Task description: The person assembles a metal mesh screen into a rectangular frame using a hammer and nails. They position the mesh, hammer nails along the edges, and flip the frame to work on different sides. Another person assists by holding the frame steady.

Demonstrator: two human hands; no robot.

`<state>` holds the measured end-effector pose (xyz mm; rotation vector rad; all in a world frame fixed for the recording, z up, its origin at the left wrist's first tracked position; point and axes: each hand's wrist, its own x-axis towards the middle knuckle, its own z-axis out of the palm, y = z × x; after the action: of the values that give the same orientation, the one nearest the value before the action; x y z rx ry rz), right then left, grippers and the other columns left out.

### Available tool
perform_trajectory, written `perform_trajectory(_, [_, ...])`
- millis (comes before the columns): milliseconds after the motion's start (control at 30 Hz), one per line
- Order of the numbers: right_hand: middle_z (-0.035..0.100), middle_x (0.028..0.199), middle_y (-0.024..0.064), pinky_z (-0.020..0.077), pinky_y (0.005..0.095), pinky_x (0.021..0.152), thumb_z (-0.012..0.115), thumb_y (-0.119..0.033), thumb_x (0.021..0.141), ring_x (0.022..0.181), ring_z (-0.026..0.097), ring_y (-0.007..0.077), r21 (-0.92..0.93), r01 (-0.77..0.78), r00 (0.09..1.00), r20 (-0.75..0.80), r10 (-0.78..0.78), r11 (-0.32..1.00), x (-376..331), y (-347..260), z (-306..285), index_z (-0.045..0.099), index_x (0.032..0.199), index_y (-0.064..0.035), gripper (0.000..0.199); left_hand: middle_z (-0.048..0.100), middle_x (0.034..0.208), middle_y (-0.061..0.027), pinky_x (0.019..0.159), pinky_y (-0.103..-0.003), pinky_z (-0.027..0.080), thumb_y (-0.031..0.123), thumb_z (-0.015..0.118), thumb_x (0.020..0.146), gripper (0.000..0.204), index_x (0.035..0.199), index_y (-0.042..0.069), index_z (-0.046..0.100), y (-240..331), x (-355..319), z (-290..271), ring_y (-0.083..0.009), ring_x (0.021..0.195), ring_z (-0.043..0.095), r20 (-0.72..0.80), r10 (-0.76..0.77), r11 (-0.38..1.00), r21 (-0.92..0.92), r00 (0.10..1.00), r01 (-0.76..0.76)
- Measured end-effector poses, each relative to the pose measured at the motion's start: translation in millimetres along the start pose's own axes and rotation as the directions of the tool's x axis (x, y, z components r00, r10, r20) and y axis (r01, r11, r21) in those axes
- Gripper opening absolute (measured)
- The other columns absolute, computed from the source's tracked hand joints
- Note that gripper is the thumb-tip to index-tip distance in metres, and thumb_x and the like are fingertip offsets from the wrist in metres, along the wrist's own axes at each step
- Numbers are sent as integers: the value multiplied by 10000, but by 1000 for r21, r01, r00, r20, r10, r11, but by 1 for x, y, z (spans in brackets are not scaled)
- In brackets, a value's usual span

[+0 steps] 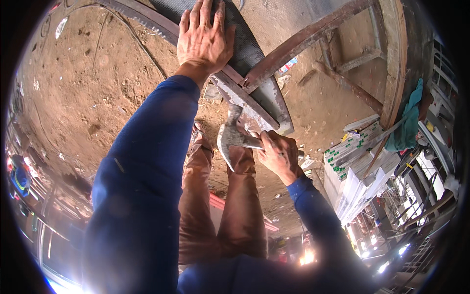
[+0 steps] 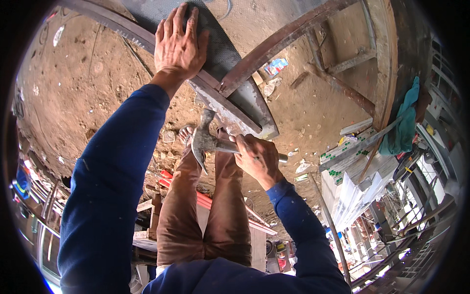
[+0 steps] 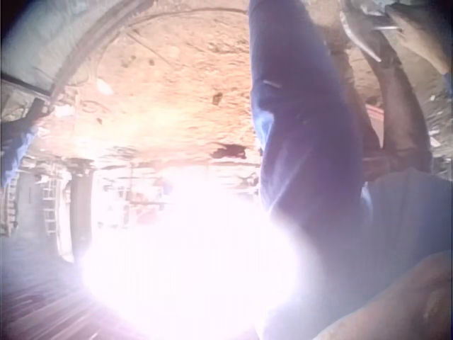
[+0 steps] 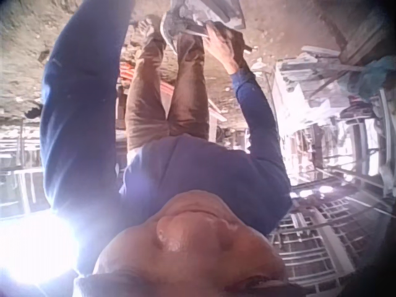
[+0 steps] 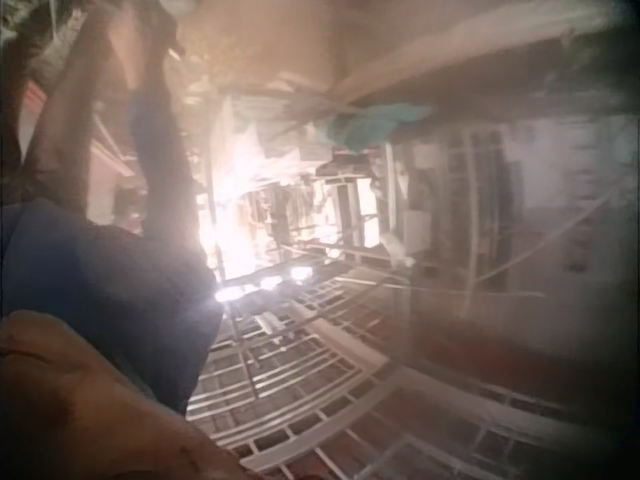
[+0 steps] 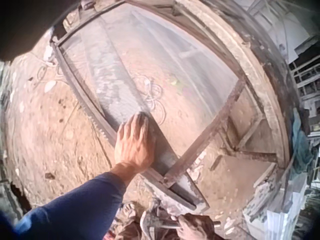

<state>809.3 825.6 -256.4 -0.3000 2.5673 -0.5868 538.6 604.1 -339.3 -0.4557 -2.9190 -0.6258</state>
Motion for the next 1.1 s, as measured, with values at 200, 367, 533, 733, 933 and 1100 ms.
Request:
perform_trajectory(200, [762,980,83,641,400,692,888,-221,845,783,760,268,73,-23,998,-54,27,997,-24,10,60,724,1370,-117,559,414,1743,-197,1343,-573,257,456,527,1127,657,1679,107,459,-5,-7,20,-402,1615,380,27,59,994,93,998,-62])
perform_trajectory(367, [781,903,85,607,403,544,851,-196,905,658,748,242,-2,63,994,88,-62,998,7,-17,3,774,1269,-118,380,418,1741,-197,1336,-577,262,458,531,1127,660,1682,110,459,-10,-10,23,-408,1606,389,38,55,992,110,998,-59])
perform_trajectory(533, [764,818,104,549,367,450,803,-196,985,583,715,211,-143,-271,943,159,293,952,14,4,-5,747,1329,-116,357,419,1741,-193,1335,-574,262,474,514,1133,662,1684,111,460,-7,-7,22,-404,1604,391,49,47,992,112,998,-53])
perform_trajectory(733, [758,931,84,562,391,479,809,-182,944,614,696,215,6,151,989,5,-151,989,-5,-31,8,741,1234,-167,298,413,1742,-195,1327,-575,269,474,508,1133,663,1685,109,459,-8,-7,22,-401,1607,382,54,54,990,126,997,-61])
perform_trajectory(933, [784,889,127,574,394,466,697,-219,1067,633,749,221,-101,-74,997,2,74,992,17,22,-6,737,1291,-107,254,417,1739,-195,1326,-575,268,486,510,1130,669,1684,113,464,-7,-8,18,-400,1602,391,60,41,994,102,997,-47])
perform_trajectory(1100, [750,962,113,585,399,495,719,-219,1038,619,724,227,-7,143,985,96,-142,990,-1,-27,-13,766,1230,-148,210,429,1734,-197,1324,-570,275,478,533,1120,673,1679,109,474,-9,-7,22,-399,1596,404,67,28,992,120,997,-36])
